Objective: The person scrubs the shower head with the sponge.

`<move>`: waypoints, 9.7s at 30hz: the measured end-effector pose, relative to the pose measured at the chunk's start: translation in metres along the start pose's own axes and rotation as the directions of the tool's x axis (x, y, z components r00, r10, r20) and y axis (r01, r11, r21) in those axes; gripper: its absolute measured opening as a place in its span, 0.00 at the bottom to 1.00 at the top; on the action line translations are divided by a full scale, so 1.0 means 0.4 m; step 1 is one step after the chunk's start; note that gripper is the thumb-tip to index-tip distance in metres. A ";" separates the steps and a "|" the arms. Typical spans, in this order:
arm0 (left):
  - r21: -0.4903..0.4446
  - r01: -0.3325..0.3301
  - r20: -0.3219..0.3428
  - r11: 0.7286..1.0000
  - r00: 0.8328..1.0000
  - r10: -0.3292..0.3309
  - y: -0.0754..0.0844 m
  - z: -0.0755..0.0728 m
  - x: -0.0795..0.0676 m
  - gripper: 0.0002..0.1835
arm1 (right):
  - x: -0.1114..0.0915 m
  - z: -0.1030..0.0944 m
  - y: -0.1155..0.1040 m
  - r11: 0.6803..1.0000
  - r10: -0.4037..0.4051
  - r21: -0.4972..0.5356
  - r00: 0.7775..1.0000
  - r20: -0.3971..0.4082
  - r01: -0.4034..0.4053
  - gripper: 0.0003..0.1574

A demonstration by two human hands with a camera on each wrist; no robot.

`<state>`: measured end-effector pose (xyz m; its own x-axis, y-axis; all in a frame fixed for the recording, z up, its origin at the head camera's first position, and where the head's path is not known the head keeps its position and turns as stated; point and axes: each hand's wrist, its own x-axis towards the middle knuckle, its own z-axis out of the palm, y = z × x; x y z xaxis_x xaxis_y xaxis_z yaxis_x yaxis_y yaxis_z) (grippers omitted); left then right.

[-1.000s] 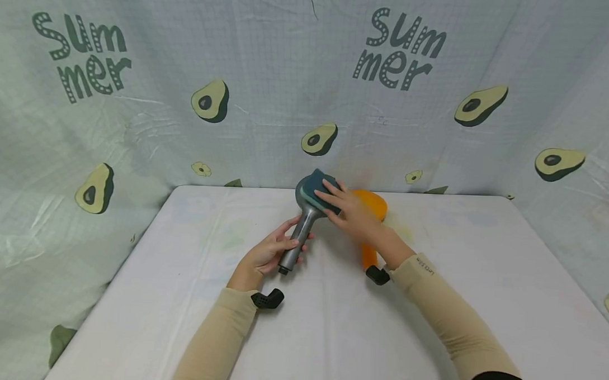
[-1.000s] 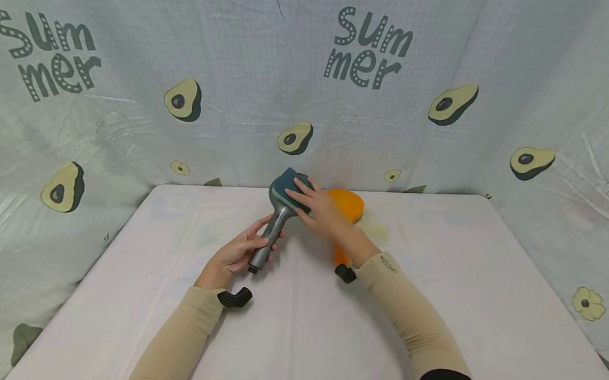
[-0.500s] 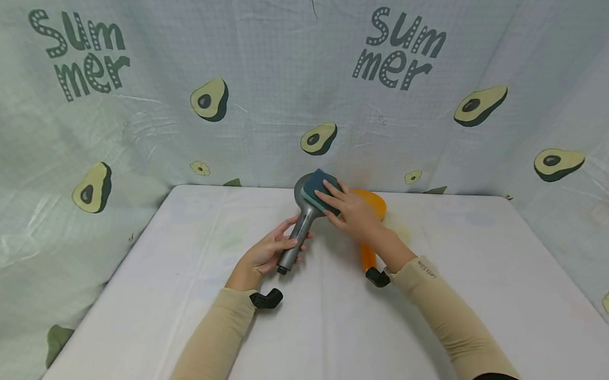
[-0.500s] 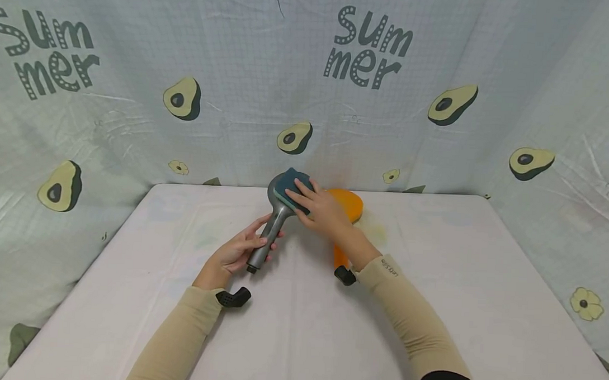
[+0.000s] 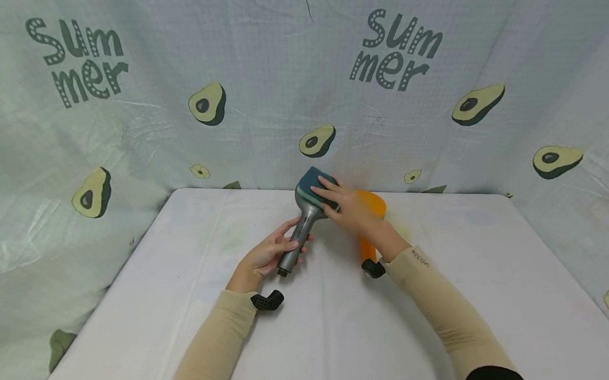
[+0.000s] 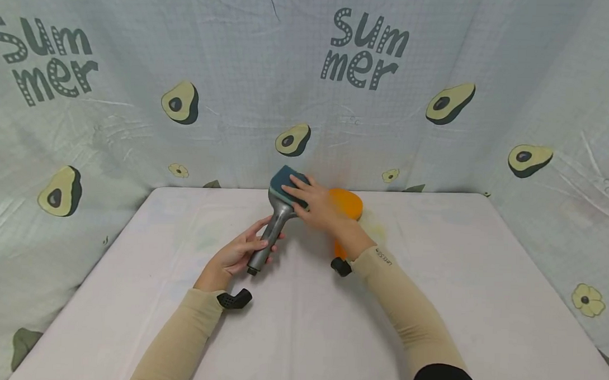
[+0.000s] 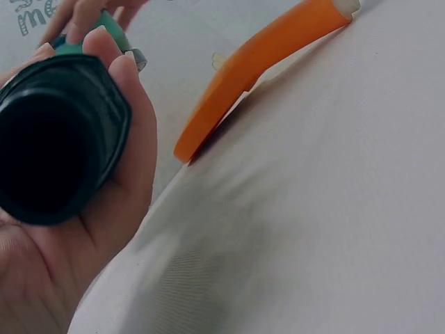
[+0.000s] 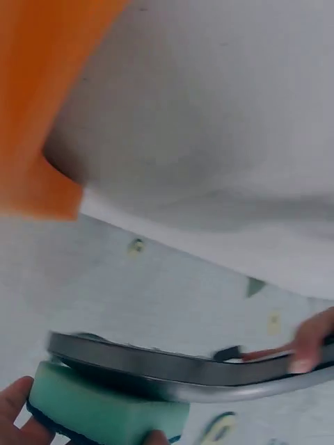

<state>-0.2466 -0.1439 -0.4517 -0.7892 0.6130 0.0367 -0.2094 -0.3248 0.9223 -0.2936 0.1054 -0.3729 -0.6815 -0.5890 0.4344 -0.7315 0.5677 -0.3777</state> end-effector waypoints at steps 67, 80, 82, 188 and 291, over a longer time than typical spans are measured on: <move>0.055 -0.010 0.006 0.998 1.000 0.010 0.000 0.007 0.011 0.40 | 0.014 0.016 -0.018 0.958 -0.133 -0.259 0.991 -0.024 0.122 0.27; 0.049 -0.012 0.001 0.999 1.000 0.012 0.003 0.009 0.010 0.40 | 0.029 -0.002 0.002 0.992 -0.073 -0.101 0.997 -0.009 0.071 0.27; 0.051 -0.014 0.003 0.999 1.000 0.014 0.003 0.010 0.011 0.40 | 0.031 -0.011 0.019 0.998 0.054 -0.044 0.998 -0.009 -0.055 0.28; -0.063 -0.130 -0.056 0.990 0.990 0.126 0.000 0.010 0.007 0.39 | -0.059 -0.020 0.058 0.966 0.180 0.210 0.974 -0.136 -0.149 0.30; 0.017 -0.015 0.088 1.000 0.996 0.014 0.002 0.020 0.001 0.42 | -0.002 -0.015 0.001 0.986 0.136 -0.084 0.986 -0.099 -0.145 0.28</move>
<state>-0.2427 -0.1382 -0.4479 -0.7382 0.6695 0.0828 -0.1874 -0.3215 0.9282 -0.2931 0.1097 -0.3685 -0.7690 -0.4464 0.4576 -0.6206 0.6931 -0.3667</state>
